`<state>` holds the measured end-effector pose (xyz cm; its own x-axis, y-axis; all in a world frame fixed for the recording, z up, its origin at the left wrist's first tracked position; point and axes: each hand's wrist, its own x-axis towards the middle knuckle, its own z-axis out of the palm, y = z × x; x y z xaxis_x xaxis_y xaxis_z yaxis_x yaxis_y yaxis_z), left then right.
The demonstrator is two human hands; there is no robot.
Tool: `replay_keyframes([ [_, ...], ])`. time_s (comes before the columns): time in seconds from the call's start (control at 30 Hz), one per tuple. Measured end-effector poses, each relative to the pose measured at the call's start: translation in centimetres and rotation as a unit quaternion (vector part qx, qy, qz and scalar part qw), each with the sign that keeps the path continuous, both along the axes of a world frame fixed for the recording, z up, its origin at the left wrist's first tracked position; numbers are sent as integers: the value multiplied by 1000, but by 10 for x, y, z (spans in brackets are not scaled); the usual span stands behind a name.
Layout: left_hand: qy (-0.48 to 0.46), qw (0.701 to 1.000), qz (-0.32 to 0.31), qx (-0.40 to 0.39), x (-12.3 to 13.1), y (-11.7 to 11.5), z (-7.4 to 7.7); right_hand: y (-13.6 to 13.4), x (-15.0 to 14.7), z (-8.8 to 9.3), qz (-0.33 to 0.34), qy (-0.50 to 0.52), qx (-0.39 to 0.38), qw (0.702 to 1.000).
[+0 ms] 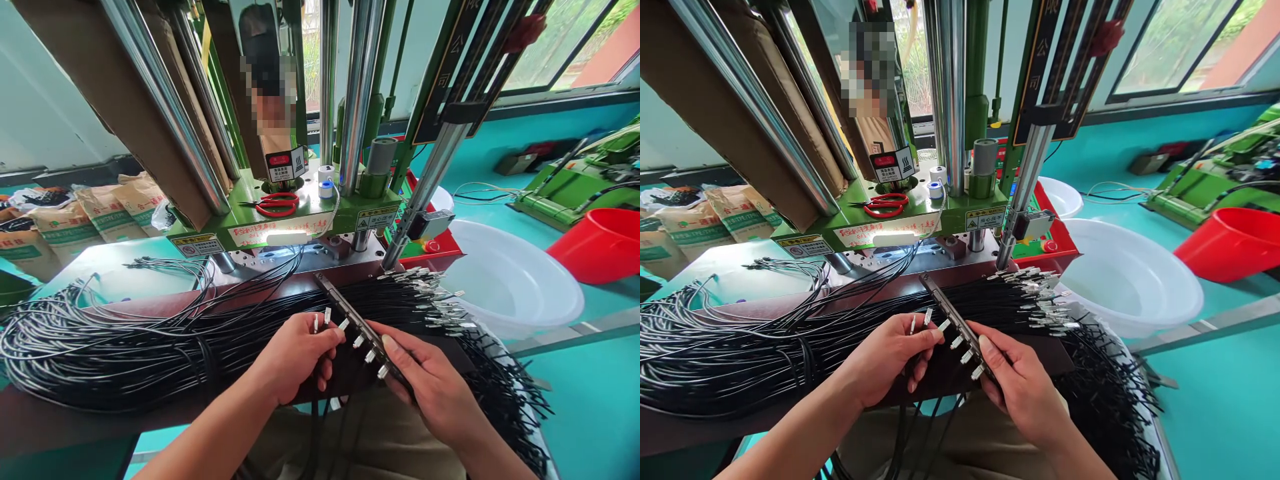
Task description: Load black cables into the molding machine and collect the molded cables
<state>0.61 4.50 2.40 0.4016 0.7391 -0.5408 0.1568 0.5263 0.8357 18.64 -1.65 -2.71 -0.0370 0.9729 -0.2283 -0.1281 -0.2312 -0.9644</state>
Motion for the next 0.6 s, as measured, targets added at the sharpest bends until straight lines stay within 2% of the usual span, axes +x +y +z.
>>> replay_keyframes([
  [0.37, 8, 1000, -27, -1, 1, 4, -1, 0, 0, 3, 10, -26, -8, 1000],
  [0.6, 15, 1000, -15, 17, 9, 6, -6, 0, 0, 1, 1, -23, -10, 1000],
])
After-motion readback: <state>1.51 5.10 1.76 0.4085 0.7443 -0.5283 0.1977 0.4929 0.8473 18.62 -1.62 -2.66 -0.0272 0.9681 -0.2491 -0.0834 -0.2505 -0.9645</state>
